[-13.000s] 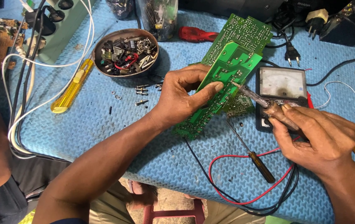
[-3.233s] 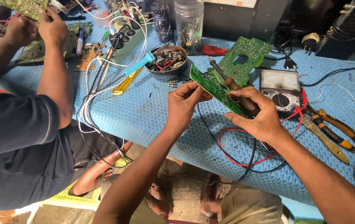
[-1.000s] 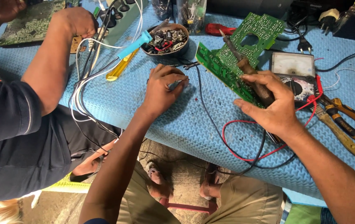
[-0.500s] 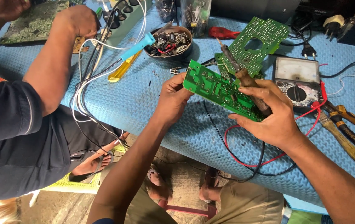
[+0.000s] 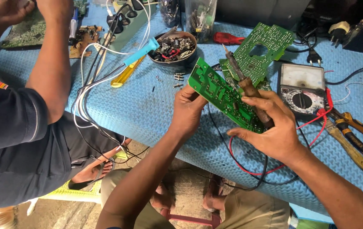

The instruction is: Soldering electronic components on a circuit board at a repair station, using a soldering iron and checking connections.

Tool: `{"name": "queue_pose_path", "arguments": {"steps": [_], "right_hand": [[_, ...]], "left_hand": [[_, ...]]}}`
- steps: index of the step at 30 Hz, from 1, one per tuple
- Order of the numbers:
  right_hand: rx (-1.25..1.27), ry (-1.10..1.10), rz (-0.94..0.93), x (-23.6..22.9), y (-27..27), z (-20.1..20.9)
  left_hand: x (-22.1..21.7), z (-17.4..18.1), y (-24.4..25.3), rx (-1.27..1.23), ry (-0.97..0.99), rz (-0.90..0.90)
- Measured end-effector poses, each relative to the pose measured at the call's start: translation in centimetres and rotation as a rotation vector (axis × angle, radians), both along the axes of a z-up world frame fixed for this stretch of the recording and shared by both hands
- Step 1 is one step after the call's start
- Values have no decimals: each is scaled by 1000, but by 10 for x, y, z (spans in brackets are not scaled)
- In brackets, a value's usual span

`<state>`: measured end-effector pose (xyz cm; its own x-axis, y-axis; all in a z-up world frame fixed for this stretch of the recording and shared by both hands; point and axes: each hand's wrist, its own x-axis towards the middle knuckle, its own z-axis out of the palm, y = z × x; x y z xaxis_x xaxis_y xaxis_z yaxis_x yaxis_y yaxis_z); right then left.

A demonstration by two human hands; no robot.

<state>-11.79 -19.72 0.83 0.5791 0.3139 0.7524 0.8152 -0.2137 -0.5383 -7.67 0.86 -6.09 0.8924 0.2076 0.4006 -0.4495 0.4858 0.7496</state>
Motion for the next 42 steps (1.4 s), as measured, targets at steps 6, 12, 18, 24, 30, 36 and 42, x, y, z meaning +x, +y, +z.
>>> {"name": "queue_pose_path", "arguments": {"steps": [6, 12, 18, 24, 30, 36, 42], "right_hand": [[1, 0, -24, -3, 4, 9], [36, -27, -67, -2, 4, 5], [46, 4, -121, 0, 0, -3], [40, -9, -120, -1, 1, 1], [131, 31, -36, 8, -8, -8], [174, 126, -115, 20, -20, -3], [47, 287, -355, 39, -59, 24]], "left_hand": [[-1, 12, -13, -58, -24, -34], [-11, 10, -23, -71, -99, -113], [-23, 18, -35, 186, -255, 34], [-21, 34, -34, 301, -223, 156], [9, 41, -12, 370, -234, 224], [25, 76, 10, 470, -305, 66], [67, 56, 28, 648, -203, -157]]}}
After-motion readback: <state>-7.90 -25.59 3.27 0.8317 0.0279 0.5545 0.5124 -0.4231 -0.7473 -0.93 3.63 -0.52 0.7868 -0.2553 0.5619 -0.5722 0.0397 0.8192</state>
